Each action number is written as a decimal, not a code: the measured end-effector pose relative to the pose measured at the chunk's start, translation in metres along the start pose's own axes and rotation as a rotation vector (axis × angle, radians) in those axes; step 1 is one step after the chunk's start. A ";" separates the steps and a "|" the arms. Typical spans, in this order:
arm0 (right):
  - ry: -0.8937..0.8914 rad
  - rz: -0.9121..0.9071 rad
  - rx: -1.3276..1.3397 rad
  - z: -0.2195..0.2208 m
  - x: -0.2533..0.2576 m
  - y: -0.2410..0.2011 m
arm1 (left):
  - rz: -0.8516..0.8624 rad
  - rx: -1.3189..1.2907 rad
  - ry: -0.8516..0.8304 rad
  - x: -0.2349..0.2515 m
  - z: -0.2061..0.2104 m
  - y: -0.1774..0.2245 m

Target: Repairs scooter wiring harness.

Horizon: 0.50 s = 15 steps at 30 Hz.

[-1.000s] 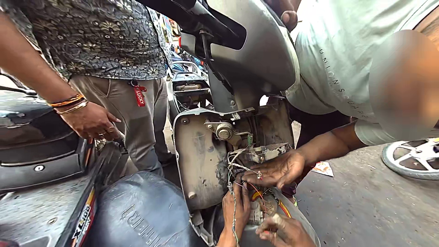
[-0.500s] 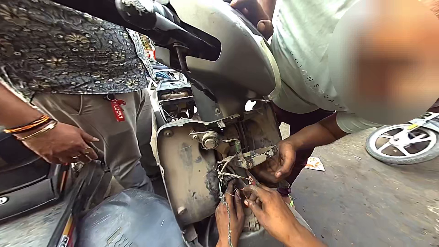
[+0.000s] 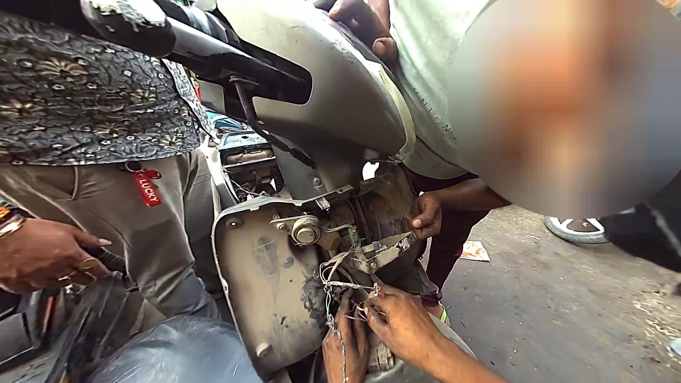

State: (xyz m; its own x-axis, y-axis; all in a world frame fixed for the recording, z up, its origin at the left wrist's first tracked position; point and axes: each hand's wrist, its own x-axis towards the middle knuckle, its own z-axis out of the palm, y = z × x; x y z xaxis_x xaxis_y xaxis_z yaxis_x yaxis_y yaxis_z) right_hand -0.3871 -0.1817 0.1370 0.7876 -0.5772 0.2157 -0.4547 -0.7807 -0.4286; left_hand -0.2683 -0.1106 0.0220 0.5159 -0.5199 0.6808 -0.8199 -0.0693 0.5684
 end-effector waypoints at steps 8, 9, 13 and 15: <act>0.036 -0.009 -0.092 0.000 0.004 -0.001 | 0.042 0.000 0.064 0.006 0.001 0.000; 0.049 -0.008 -0.118 0.001 0.004 -0.002 | 0.045 0.004 0.074 0.006 0.003 0.000; 0.126 -0.037 -0.184 0.008 0.004 -0.001 | 0.048 0.008 0.084 0.003 0.007 -0.006; 0.160 -0.048 -0.194 0.011 0.004 0.001 | 0.047 -0.008 0.076 0.003 0.006 -0.004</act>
State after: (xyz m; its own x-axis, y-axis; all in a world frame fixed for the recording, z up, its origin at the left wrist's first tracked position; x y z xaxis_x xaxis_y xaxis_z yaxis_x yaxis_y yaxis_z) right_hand -0.3801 -0.1823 0.1277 0.7415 -0.5569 0.3741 -0.5020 -0.8305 -0.2413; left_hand -0.2649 -0.1169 0.0193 0.4942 -0.4567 0.7398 -0.8420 -0.0396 0.5380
